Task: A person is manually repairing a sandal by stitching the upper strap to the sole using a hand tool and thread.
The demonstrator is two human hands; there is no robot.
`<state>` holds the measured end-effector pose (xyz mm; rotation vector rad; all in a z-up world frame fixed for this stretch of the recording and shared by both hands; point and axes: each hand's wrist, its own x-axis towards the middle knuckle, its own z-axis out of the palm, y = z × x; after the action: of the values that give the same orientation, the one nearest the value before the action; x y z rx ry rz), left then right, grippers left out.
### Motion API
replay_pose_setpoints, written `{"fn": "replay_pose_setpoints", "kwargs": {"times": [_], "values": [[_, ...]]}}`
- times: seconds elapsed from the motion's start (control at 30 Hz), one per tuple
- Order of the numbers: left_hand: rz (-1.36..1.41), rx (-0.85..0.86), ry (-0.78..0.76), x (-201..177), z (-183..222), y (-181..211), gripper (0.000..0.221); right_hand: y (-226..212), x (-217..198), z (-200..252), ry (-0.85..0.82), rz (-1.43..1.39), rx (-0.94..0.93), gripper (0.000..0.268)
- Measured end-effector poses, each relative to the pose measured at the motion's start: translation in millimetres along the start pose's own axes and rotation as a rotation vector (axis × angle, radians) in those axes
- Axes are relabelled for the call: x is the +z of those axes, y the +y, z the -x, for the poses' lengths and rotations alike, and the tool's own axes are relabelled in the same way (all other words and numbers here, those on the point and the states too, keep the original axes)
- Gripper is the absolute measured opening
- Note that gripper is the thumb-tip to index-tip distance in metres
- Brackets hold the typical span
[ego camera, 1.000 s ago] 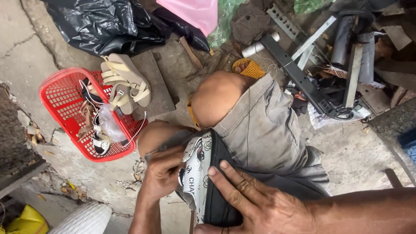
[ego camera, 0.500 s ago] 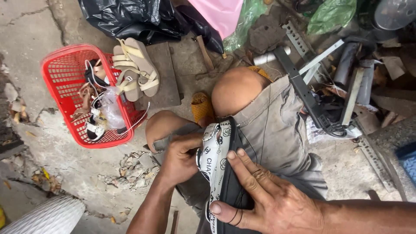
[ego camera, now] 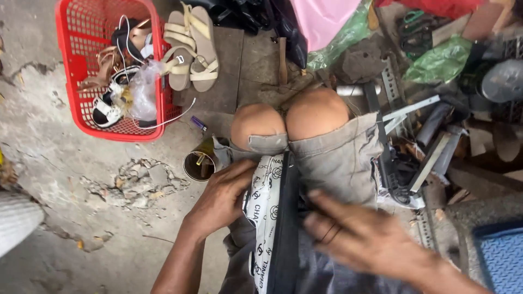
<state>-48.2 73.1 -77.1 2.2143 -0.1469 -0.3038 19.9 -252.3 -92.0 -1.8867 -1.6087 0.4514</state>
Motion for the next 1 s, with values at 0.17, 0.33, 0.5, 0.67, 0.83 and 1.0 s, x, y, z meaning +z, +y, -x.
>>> {"fn": "replay_pose_setpoints", "kwargs": {"times": [0.17, 0.33, 0.5, 0.67, 0.83, 1.0], "values": [[-0.054, 0.075, 0.141, 11.4, -1.0, -3.8, 0.008, 94.9, -48.4, 60.1, 0.350, 0.375, 0.671, 0.039], [-0.192, 0.052, 0.126, 17.0, -0.9, -7.2, 0.024, 58.0, -34.7, -4.7, 0.428, 0.429, 0.564, 0.027], [-0.326, 0.138, 0.134, 13.2, -16.2, -4.5, 0.029, 27.3, -3.1, -71.4, 0.437, 0.021, 0.350, 0.054], [-0.318, 0.045, 0.064, 14.7, -16.4, -4.8, 0.053, 10.0, -19.5, -43.1, 0.406, -0.479, 0.498, 0.018], [-0.292, 0.004, -0.043, 16.6, -28.3, -0.6, 0.056, 7.7, -35.1, -21.7, 0.512, -1.150, 0.383, 0.017], [-0.192, 0.031, 0.054, 18.0, -35.7, -0.8, 0.012, 13.7, -27.2, -63.2, 0.448, -0.472, 0.621, 0.020]]}}
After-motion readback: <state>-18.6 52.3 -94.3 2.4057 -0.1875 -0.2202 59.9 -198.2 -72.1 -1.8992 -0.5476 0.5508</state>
